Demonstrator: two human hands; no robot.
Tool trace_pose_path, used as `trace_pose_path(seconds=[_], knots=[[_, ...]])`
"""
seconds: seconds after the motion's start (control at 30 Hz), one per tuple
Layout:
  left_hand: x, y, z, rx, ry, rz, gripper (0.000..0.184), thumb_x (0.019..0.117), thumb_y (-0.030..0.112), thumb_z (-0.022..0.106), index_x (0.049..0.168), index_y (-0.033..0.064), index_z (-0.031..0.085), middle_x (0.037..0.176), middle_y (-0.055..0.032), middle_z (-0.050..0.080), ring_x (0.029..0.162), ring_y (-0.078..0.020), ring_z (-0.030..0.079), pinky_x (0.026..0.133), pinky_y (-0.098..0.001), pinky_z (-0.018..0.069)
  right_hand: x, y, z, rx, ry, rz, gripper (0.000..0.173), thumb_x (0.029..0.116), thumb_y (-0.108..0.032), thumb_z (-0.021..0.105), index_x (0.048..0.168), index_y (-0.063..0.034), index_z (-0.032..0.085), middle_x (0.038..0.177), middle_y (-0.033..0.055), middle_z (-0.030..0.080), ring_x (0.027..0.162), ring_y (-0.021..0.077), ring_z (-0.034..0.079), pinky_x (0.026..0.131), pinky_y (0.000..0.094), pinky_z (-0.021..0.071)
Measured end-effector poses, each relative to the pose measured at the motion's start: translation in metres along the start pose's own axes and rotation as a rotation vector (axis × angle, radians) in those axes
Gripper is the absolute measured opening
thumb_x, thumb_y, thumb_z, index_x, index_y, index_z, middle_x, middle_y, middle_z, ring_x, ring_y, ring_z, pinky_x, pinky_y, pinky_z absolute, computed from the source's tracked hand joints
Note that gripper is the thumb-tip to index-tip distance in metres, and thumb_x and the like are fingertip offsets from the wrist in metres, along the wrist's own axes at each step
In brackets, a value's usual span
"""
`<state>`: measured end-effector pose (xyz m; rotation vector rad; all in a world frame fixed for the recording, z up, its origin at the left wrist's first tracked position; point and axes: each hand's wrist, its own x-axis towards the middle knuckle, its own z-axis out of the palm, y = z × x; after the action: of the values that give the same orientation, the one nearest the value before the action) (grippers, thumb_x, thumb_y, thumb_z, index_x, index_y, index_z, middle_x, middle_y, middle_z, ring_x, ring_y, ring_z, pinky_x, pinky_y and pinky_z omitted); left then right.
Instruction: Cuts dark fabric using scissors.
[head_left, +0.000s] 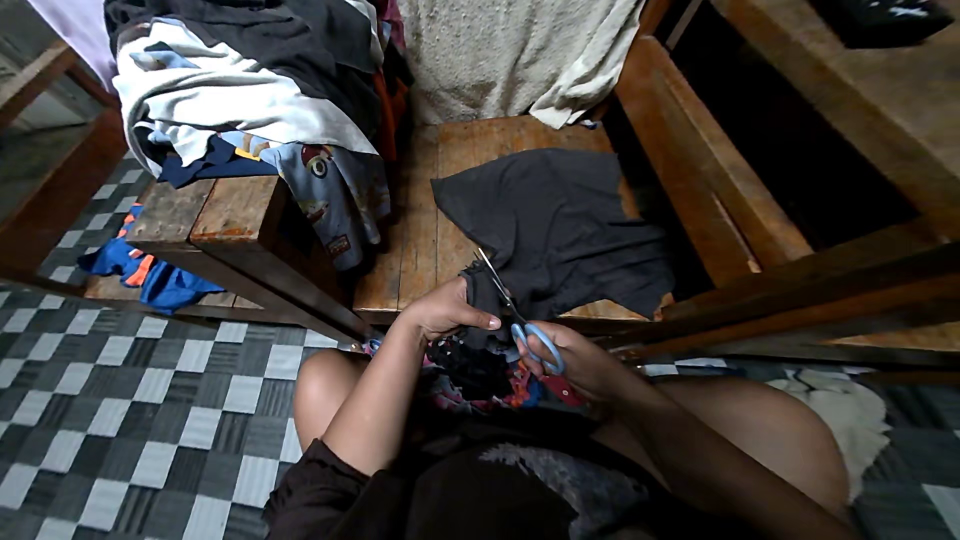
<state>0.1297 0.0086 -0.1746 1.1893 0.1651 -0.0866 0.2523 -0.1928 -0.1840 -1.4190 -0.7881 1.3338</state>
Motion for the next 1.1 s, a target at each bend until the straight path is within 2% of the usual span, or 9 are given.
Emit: trace_pose_path(seconds=[0.17, 0.23, 0.3, 0.4, 0.5, 0.67, 0.8, 0.93, 1.1], knots=[[0.000, 0.002, 0.001, 0.021, 0.012, -0.026, 0.040, 0.0797, -0.008, 0.067, 0.116, 0.0032, 0.056, 0.099, 0.0011, 0.072, 0.090, -0.0074, 0.070, 0.086, -0.0285, 0.0590, 0.000, -0.003, -0.001, -0.062, 0.029, 0.033, 0.020, 0.0998, -0.032, 0.052, 0.094, -0.0143, 0.057, 0.066, -0.0137, 0.053, 0.057, -0.0039, 0.051, 0.057, 0.0133, 0.0441], [-0.009, 0.017, 0.001, 0.192, 0.063, -0.118, 0.029, 0.0899, 0.000, 0.064, 0.118, 0.0008, 0.055, 0.099, 0.0020, 0.069, 0.089, -0.0038, 0.068, 0.086, -0.0251, 0.0575, -0.003, -0.005, -0.003, -0.118, 0.029, 0.056, 0.018, 0.1026, -0.026, 0.050, 0.095, -0.0113, 0.057, 0.067, -0.0123, 0.053, 0.058, -0.0033, 0.051, 0.058, 0.0142, 0.0448], [-0.019, 0.036, -0.003, 0.528, 0.213, -0.231, 0.019, 0.1022, 0.017, 0.059, 0.110, -0.0002, 0.063, 0.093, 0.0006, 0.066, 0.083, -0.0026, 0.062, 0.081, -0.0252, 0.0534, -0.010, -0.009, -0.008, -0.230, 0.017, 0.081, 0.018, 0.1043, -0.022, 0.051, 0.096, -0.0077, 0.058, 0.068, -0.0102, 0.052, 0.059, -0.0021, 0.051, 0.059, 0.0161, 0.0450], [-0.019, 0.039, -0.013, 0.783, 0.552, -0.306, 0.035, 0.1056, 0.032, 0.057, 0.106, -0.0011, 0.069, 0.099, -0.0132, 0.067, 0.091, -0.0193, 0.062, 0.088, -0.0435, 0.0500, -0.019, -0.014, -0.015, -0.406, -0.001, 0.147, 0.022, 0.1037, -0.022, 0.057, 0.097, -0.0019, 0.061, 0.072, -0.0027, 0.055, 0.062, 0.0031, 0.052, 0.061, 0.0215, 0.0458], [-0.008, 0.027, -0.011, 0.643, 0.528, -0.284, 0.035, 0.1084, 0.030, 0.050, 0.111, 0.0002, 0.069, 0.101, -0.0082, 0.067, 0.090, -0.0120, 0.061, 0.087, -0.0352, 0.0507, -0.023, -0.013, -0.017, -0.553, 0.002, 0.234, 0.028, 0.1018, -0.029, 0.063, 0.098, -0.0008, 0.062, 0.077, 0.0036, 0.057, 0.068, 0.0103, 0.054, 0.066, 0.0306, 0.0471], [0.005, 0.004, -0.008, 0.203, 0.300, -0.180, 0.027, 0.1092, 0.016, 0.043, 0.102, 0.0020, 0.065, 0.078, 0.0063, 0.061, 0.065, 0.0014, 0.054, 0.063, -0.0160, 0.0474, -0.026, -0.016, -0.014, -0.666, -0.019, 0.288, 0.037, 0.1019, -0.038, 0.061, 0.098, -0.0013, 0.061, 0.077, 0.0065, 0.056, 0.070, 0.0166, 0.054, 0.067, 0.0384, 0.0464], [0.006, -0.007, -0.008, -0.009, 0.257, -0.160, 0.019, 0.1041, 0.005, 0.049, 0.118, -0.0020, 0.061, 0.097, -0.0012, 0.067, 0.083, -0.0052, 0.064, 0.078, -0.0234, 0.0551, -0.027, -0.017, -0.013, -0.667, -0.022, 0.282, 0.036, 0.1027, -0.038, 0.060, 0.096, -0.0028, 0.060, 0.075, 0.0044, 0.055, 0.067, 0.0136, 0.053, 0.065, 0.0346, 0.0456], [0.009, -0.015, -0.002, -0.135, 0.270, -0.151, 0.021, 0.1066, 0.009, 0.044, 0.116, 0.0018, 0.061, 0.094, -0.0008, 0.069, 0.080, -0.0055, 0.065, 0.075, -0.0234, 0.0557, -0.028, -0.017, -0.009, -0.655, -0.023, 0.319, 0.038, 0.1038, -0.039, 0.058, 0.098, -0.0015, 0.060, 0.078, 0.0065, 0.058, 0.070, 0.0157, 0.056, 0.067, 0.0366, 0.0475], [0.014, -0.019, 0.008, -0.282, 0.288, -0.177, 0.018, 0.1088, 0.011, 0.040, 0.112, 0.0053, 0.057, 0.092, -0.0029, 0.067, 0.083, -0.0114, 0.067, 0.082, -0.0303, 0.0579, -0.041, 0.002, 0.000, -0.402, -0.078, 0.296, 0.028, 0.1077, -0.028, 0.048, 0.106, -0.0021, 0.059, 0.076, -0.0017, 0.057, 0.065, 0.0041, 0.053, 0.062, 0.0228, 0.0455]])
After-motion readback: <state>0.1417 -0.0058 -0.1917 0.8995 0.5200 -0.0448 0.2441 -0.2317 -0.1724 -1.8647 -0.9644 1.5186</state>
